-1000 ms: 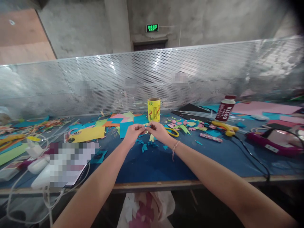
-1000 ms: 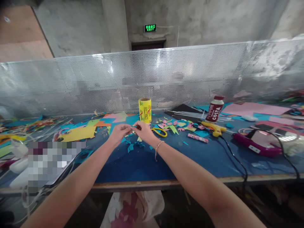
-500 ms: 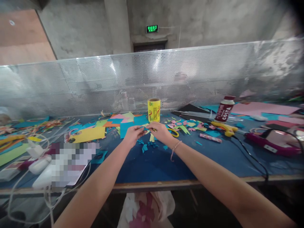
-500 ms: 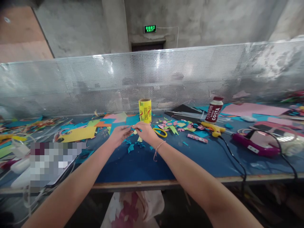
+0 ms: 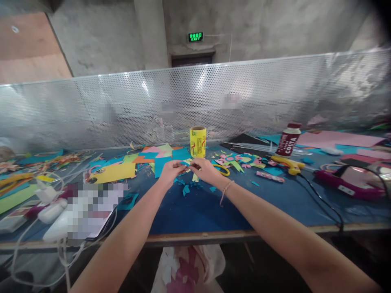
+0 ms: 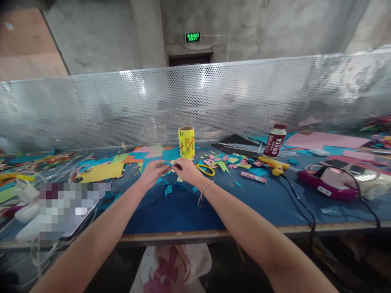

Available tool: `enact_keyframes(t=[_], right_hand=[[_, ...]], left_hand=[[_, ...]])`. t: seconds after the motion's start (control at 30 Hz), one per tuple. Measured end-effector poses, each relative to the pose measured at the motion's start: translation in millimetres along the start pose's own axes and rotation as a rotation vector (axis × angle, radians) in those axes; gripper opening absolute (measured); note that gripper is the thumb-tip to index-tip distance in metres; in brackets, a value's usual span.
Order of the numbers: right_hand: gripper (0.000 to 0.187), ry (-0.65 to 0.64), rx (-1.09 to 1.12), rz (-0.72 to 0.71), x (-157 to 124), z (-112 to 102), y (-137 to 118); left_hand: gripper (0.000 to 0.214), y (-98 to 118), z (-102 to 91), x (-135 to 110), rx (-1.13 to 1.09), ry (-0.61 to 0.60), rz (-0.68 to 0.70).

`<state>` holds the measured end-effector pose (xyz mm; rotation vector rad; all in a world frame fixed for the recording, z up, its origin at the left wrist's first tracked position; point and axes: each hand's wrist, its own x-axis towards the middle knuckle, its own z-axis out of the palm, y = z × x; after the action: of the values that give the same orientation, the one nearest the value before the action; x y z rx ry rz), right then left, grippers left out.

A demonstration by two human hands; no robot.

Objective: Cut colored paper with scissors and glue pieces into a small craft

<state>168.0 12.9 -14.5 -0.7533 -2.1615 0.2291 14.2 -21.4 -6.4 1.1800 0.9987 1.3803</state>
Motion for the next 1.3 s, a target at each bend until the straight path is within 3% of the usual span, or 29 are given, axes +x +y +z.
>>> enact_keyframes(t=[0.17,0.3,0.4,0.47,0.6,0.67,0.8,0.97,1.17,1.3], right_hand=[[0.014,-0.065,0.031,0.060,1,0,-1],[0.017,-0.101,0.252,0.201,1,4,-2],[0.016,-0.127,0.386,0.282,1,7,-3],[0.016,-0.128,0.364,0.291,2,7,-4],[0.015,-0.174,0.158,0.180,1,2,-8],[0.012,-0.262,0.103,0.044,-2,0,-6],[0.024,-0.446,0.069,-0.174,-7,3,0],[0.016,-0.556,0.113,-0.208,-9,6,-2],[0.010,-0.485,0.242,-0.117,-6,5,-4],[0.017,-0.398,0.467,0.135,-3,3,3]], left_hand=[[0.029,-1,-0.2,0,0.045,-0.017,-0.014],[0.026,-3,-0.6,2,0.072,-0.014,-0.024],[0.024,-6,-3.6,7,0.178,-0.011,0.040],[0.023,-8,-7.1,10,0.262,-0.009,0.082],[0.020,-8,-15.2,16,0.361,-0.025,0.095],[0.019,-7,-18.3,17,0.392,0.022,0.100],[0.012,-4,-19.6,19,0.330,0.146,0.072],[0.012,-6,-14.1,18,0.193,0.140,-0.015],[0.012,-8,-14.9,16,0.185,0.077,0.005],[0.012,-9,-16.9,17,0.229,0.045,0.045]])
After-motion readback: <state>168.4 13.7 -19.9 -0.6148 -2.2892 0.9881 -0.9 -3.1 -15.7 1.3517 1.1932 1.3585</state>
